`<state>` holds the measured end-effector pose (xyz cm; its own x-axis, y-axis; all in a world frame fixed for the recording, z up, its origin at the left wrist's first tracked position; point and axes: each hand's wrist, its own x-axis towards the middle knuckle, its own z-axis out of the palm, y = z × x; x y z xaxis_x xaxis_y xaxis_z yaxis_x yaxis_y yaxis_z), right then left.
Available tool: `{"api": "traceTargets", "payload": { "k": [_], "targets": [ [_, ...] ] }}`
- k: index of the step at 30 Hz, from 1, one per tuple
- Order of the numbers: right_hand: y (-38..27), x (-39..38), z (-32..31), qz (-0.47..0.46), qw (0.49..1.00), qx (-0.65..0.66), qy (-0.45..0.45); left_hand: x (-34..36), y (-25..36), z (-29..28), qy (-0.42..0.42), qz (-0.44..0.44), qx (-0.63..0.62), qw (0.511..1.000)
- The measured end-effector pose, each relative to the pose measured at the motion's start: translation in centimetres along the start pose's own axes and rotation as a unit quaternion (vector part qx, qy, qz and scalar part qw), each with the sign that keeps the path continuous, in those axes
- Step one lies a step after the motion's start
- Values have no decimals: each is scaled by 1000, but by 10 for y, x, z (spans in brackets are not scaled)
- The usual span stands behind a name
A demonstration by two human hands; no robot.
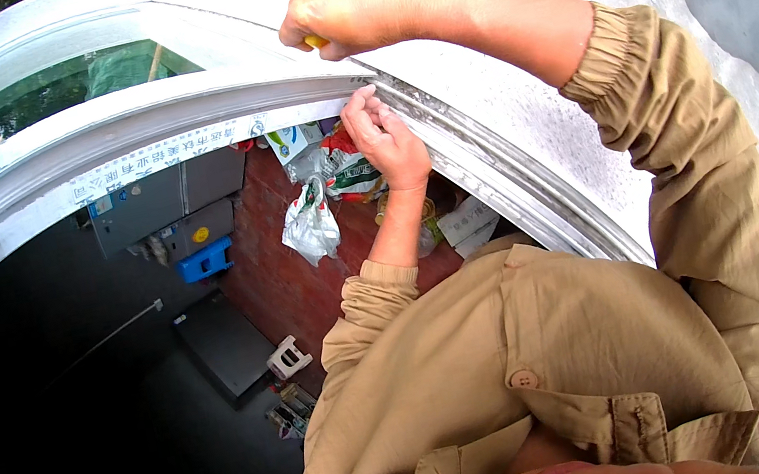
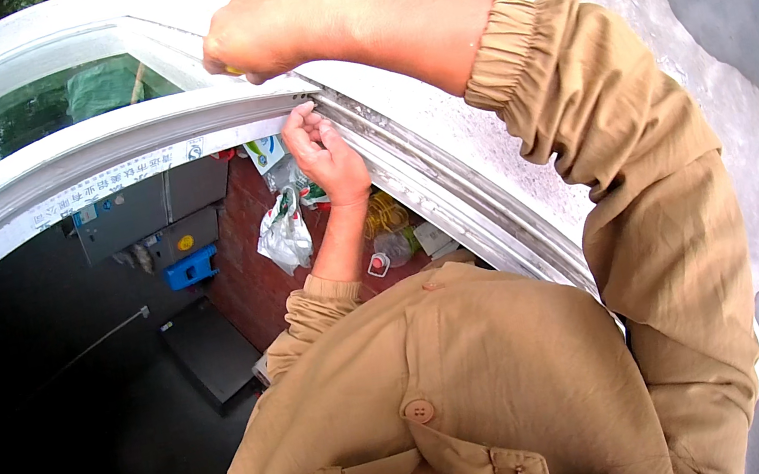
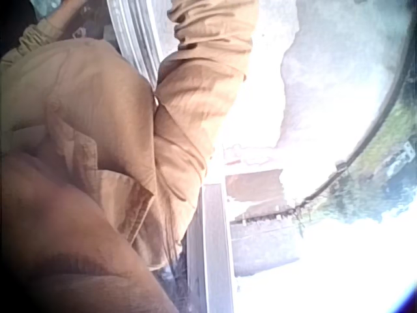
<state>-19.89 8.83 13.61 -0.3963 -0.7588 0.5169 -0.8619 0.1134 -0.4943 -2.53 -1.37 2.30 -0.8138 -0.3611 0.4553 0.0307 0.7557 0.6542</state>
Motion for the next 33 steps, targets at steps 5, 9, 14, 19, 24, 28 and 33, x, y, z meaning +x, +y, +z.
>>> {"api": "traceTargets", "payload": {
  "k": [5, 9, 14, 19, 24, 28, 33],
  "targets": [
    [6, -16, 1, -67, 997, -2, -43, -1, -1, 2, 11, 0, -10, 1000],
    [-30, -20, -45, -5, 988, 4, -153, -3, -3, -2, 15, -2, 7, 1000],
    [-11, -14, -30, -44, 998, 1, -49, 2, 4, 2, 6, 3, -8, 1000],
    [2, -32, -6, -67, 996, 12, -54, 0, 2, 2, 6, 2, -14, 1000],
    [-8, -60, -34, -12, 994, 87, -62, -3, -1, -1, 13, 6, -6, 1000],
    [-2, -62, -21, -11, 995, 94, 8, -1, 0, 1, 3, 8, -3, 1000],
    [-19, -105, -28, 35, 996, 77, 6, 3, 8, 2, -29, -13, -8, 999]
  ]
}}
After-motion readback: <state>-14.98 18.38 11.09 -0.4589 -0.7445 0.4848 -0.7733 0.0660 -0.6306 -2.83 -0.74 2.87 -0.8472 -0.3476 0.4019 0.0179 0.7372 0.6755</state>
